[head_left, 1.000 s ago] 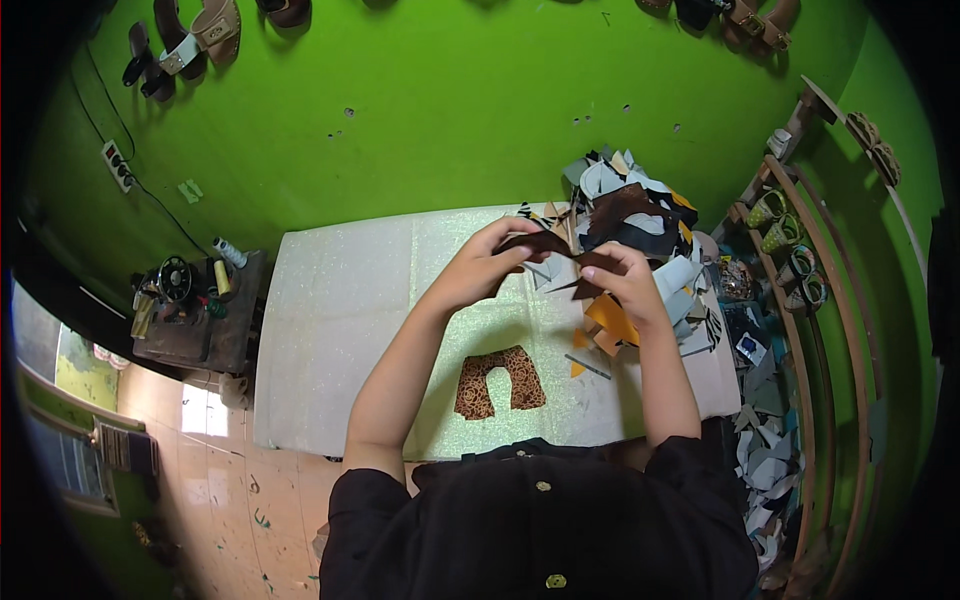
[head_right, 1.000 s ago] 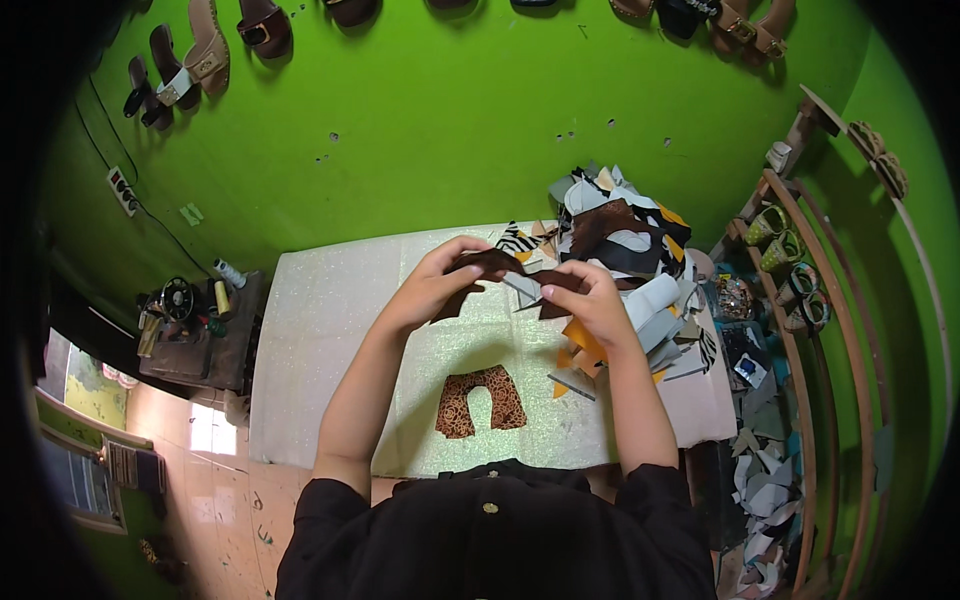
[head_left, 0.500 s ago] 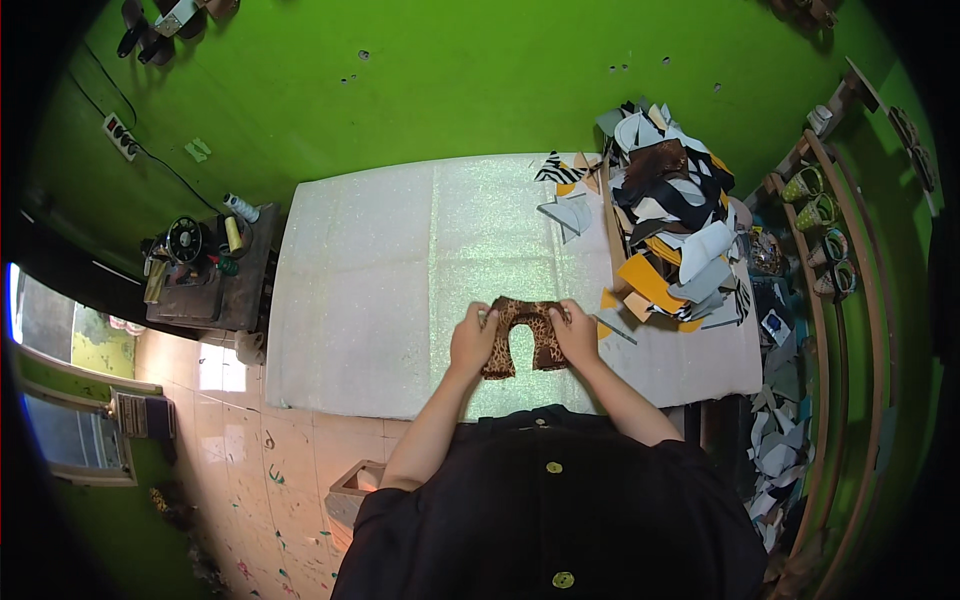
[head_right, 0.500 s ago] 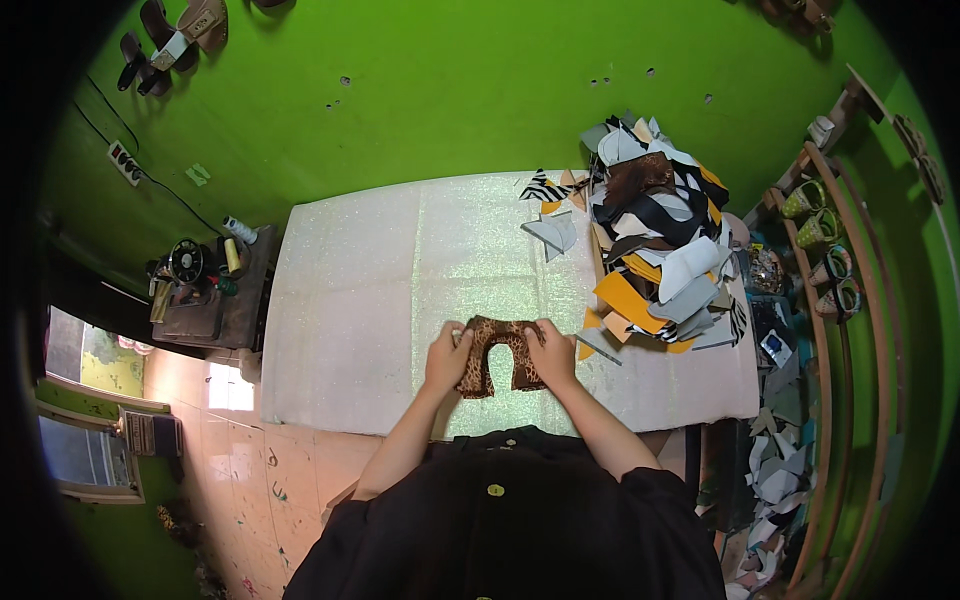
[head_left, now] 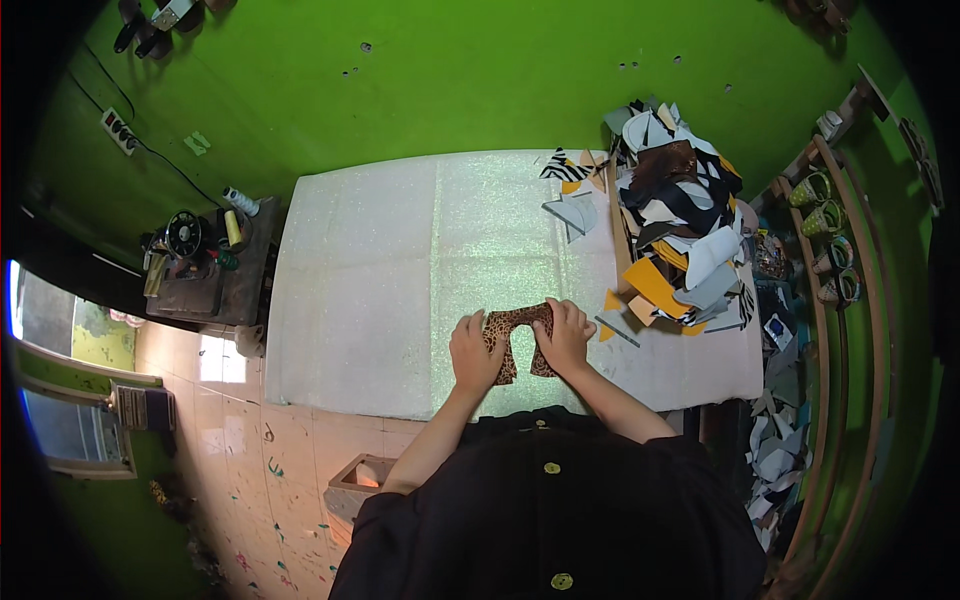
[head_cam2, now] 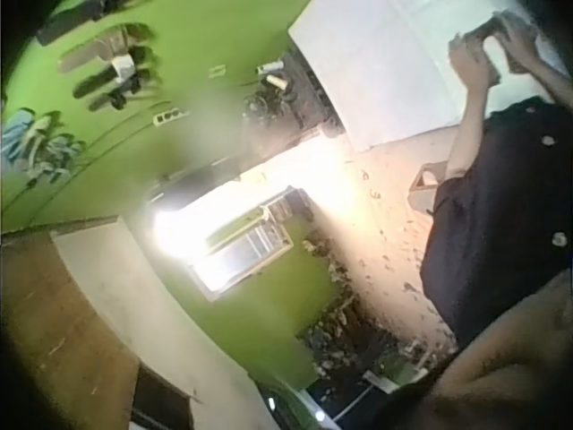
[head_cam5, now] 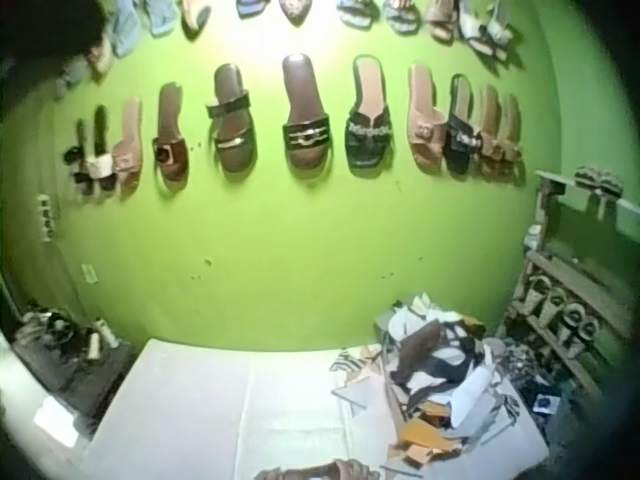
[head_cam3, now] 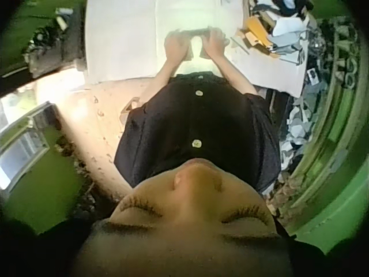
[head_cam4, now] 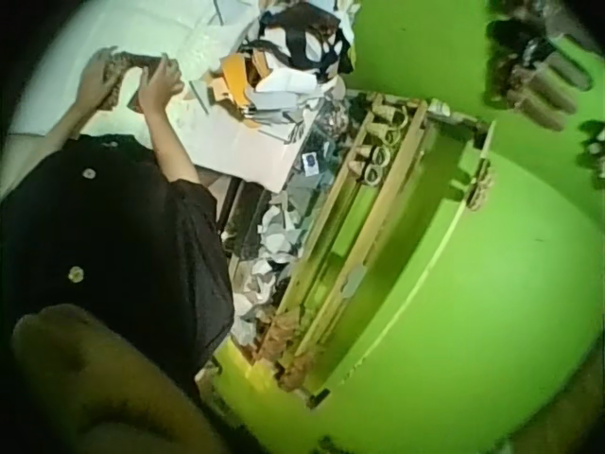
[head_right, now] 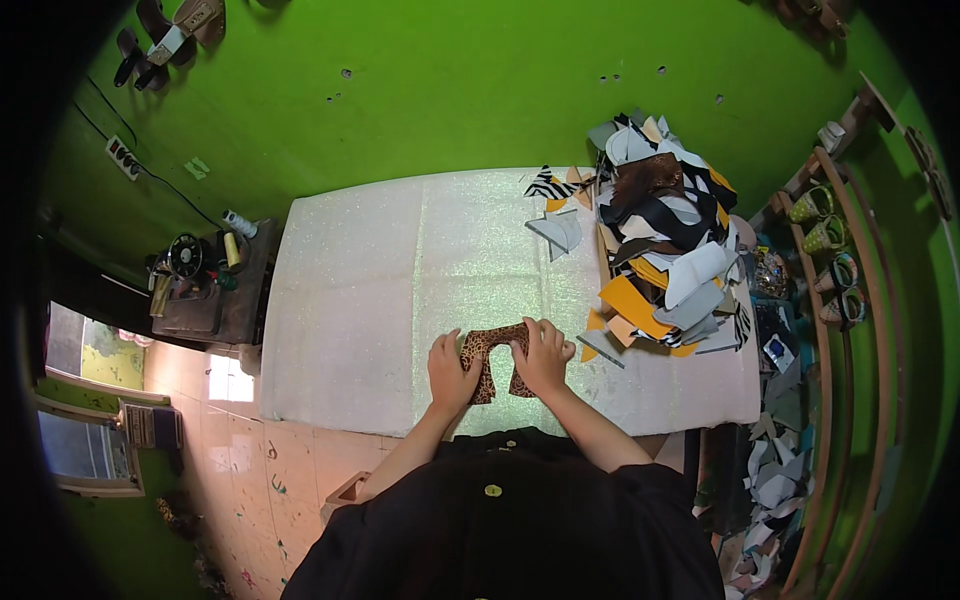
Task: Organizing and inspecting leopard-print shoe upper components on a workbench in a shoe manufacturing facility.
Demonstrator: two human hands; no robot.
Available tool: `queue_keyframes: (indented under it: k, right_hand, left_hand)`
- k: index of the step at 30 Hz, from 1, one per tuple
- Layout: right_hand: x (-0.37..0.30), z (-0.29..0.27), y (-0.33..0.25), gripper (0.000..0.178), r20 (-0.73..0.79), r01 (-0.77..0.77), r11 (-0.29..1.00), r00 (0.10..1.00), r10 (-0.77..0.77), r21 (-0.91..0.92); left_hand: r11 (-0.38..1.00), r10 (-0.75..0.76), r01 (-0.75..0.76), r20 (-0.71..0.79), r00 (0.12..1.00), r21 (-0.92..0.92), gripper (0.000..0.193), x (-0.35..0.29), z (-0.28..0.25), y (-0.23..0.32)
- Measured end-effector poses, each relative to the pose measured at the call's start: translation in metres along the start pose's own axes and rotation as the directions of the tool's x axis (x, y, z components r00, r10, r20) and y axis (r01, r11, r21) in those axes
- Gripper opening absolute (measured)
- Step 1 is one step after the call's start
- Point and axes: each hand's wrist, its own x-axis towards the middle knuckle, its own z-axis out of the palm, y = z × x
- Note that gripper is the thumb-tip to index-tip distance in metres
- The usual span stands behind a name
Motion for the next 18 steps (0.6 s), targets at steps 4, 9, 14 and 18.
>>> queue_keyframes:
  k: [4, 9, 14, 18]
  right_hand:
    - [0.004, -0.005, -0.001, 0.047, 0.076, 0.156, 0.987, 0.985, -0.152, -0.046]
    - [0.017, 0.003, 0.016, 0.048, 0.364, 0.238, 0.969, 0.910, -0.201, -0.060]
    - [0.015, 0.008, 0.010, 0.044, 0.260, 0.208, 0.972, 0.950, -0.173, -0.112]
    - [0.021, 0.000, 0.001, 0.044, 0.211, 0.233, 0.967, 0.955, -0.208, -0.101]
  left_hand:
    - [0.941, 0.334, -0.339, 0.179, 0.925, -0.007, 0.063, 0.025, 0.003, 0.001]
    - [0.909, 0.415, -0.406, 0.132, 0.900, -0.093, 0.030, 0.037, 0.029, -0.021]
    - [0.966, 0.260, -0.256, 0.138, 0.956, -0.047, 0.030, 0.028, 0.041, -0.015]
    - [0.976, 0.175, -0.191, 0.143, 0.974, 0.105, 0.034, 0.027, 0.043, -0.004]
